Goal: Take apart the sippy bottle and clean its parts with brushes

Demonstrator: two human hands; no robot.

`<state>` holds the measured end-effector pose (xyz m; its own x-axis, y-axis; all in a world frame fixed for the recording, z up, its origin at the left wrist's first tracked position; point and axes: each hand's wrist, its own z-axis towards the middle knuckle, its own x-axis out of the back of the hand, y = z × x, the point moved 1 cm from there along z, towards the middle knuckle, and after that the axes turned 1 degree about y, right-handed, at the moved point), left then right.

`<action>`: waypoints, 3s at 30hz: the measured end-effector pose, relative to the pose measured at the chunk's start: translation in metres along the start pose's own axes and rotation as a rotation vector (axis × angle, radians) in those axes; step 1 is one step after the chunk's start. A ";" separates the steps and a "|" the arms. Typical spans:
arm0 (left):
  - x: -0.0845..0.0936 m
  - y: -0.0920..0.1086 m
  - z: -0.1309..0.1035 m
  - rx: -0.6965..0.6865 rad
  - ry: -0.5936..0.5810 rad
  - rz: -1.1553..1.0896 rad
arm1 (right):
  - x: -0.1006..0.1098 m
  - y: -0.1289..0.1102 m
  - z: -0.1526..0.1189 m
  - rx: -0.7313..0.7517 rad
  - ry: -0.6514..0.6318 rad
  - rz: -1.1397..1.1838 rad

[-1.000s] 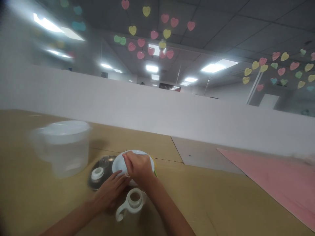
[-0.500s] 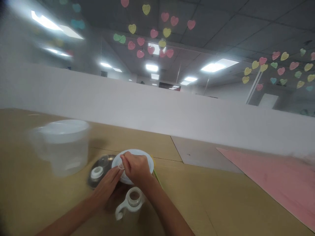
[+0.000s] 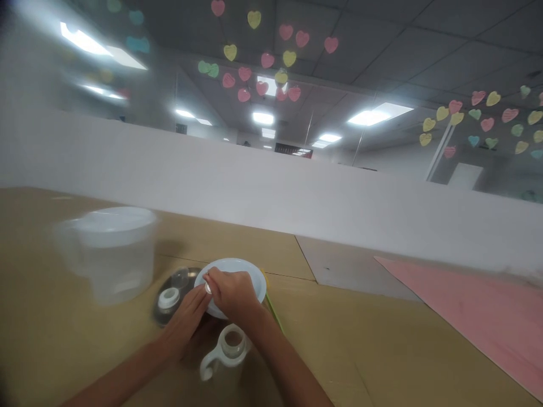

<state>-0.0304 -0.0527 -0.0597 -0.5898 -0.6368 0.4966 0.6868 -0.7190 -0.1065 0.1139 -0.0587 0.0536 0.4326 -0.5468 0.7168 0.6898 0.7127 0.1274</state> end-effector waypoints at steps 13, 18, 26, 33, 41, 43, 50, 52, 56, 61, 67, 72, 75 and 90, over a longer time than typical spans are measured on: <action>-0.002 0.001 -0.001 -0.027 -0.023 0.024 | -0.010 0.013 0.000 -0.070 -0.130 -0.034; 0.001 0.003 0.002 -0.033 0.011 0.048 | -0.011 0.010 -0.001 -0.061 -0.164 -0.010; 0.002 0.002 0.003 -0.031 0.009 0.074 | -0.012 0.010 -0.002 -0.049 -0.169 -0.011; 0.004 -0.003 0.006 -0.004 -0.135 0.078 | -0.007 0.008 0.000 -0.068 -0.147 0.007; 0.009 0.002 0.009 0.002 -0.203 0.022 | 0.001 0.007 0.003 -0.110 -0.127 0.047; 0.008 0.003 0.008 -0.007 -0.195 0.019 | 0.001 0.008 0.003 -0.116 -0.153 0.051; 0.008 0.001 0.008 0.006 -0.188 -0.013 | -0.001 0.007 0.002 -0.100 -0.178 0.073; 0.009 0.001 0.010 0.014 -0.199 -0.022 | -0.002 0.006 0.002 -0.089 -0.173 0.061; 0.012 0.002 0.012 0.019 -0.212 -0.040 | -0.003 0.004 0.001 -0.078 -0.174 0.043; 0.014 0.003 0.013 0.005 -0.200 -0.029 | -0.005 0.006 0.001 -0.088 -0.196 0.044; 0.015 0.001 0.015 0.012 -0.190 -0.029 | -0.008 0.008 0.000 -0.093 -0.220 0.039; 0.023 0.002 0.019 0.061 -0.200 -0.123 | -0.004 0.010 0.001 -0.156 -0.219 0.057; 0.027 0.005 0.021 0.262 -0.123 -0.291 | 0.002 0.011 0.004 -0.232 -0.188 0.148; 0.018 0.001 0.020 0.472 -0.083 -0.439 | 0.015 -0.004 0.007 -0.178 -0.182 0.559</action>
<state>-0.0316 -0.0595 -0.0340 -0.8366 -0.2740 0.4744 0.5129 -0.6960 0.5025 0.1137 -0.0670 0.0688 0.6617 -0.0161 0.7496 0.4803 0.7768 -0.4073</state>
